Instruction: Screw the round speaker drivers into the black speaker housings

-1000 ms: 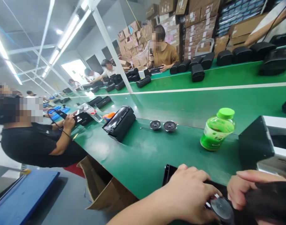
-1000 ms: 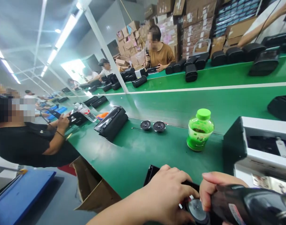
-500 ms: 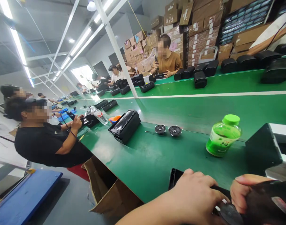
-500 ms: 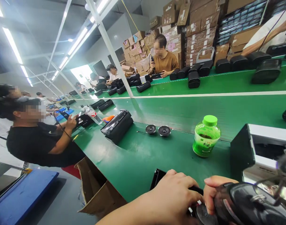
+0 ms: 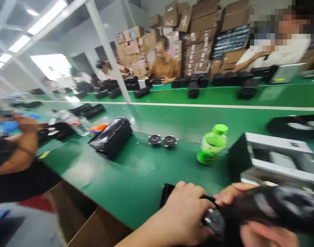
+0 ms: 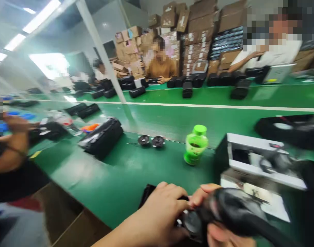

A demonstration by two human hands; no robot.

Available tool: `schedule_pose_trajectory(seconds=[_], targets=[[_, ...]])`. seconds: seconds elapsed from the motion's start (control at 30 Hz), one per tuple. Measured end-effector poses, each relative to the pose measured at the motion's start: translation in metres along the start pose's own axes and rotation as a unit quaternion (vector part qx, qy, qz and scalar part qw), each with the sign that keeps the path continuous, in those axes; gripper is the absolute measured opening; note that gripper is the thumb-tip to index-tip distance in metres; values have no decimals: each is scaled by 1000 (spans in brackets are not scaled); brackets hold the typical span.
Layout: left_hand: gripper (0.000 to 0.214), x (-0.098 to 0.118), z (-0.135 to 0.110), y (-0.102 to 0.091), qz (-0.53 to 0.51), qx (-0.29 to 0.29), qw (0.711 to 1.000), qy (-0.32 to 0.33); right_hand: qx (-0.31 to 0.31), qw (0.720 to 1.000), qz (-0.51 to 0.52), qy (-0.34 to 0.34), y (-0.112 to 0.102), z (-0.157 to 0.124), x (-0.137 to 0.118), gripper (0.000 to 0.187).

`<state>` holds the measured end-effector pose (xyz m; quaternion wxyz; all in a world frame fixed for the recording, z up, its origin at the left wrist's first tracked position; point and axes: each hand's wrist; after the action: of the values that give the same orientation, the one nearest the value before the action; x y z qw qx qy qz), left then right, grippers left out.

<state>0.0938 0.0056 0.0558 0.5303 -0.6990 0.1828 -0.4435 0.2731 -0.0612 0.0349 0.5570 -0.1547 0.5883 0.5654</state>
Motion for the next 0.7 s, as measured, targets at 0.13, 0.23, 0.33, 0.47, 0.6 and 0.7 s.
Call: schedule_pose_trajectory(seconds=[0.13,0.23,0.33,0.47,0.6,0.7], targets=[[44,0,2,0,-46,29,996,-66,70,990,-16,-119,17,21,-49,63],[41,-5,2,3,-48,39,996,-60,115,977,-52,-174,1,40,-89,59],[46,-9,-2,11,-26,96,995,-10,133,962,-108,-213,-27,59,-120,67],[57,-7,-4,22,-5,172,983,61,179,949,-132,-224,-46,81,-121,74],[59,-2,4,23,20,196,976,95,117,951,-141,-249,-44,88,-97,76],[66,-1,8,19,36,215,969,117,115,962,-128,-212,-41,85,-86,75]])
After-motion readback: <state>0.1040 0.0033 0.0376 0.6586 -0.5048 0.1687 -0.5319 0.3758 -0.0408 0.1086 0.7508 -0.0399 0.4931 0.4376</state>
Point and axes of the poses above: each hand's wrist, its own z-axis towards the middle knuckle, its own y-axis out of the palm, x = y × z, and after that the axes turned 11 degrees about x, right-handed
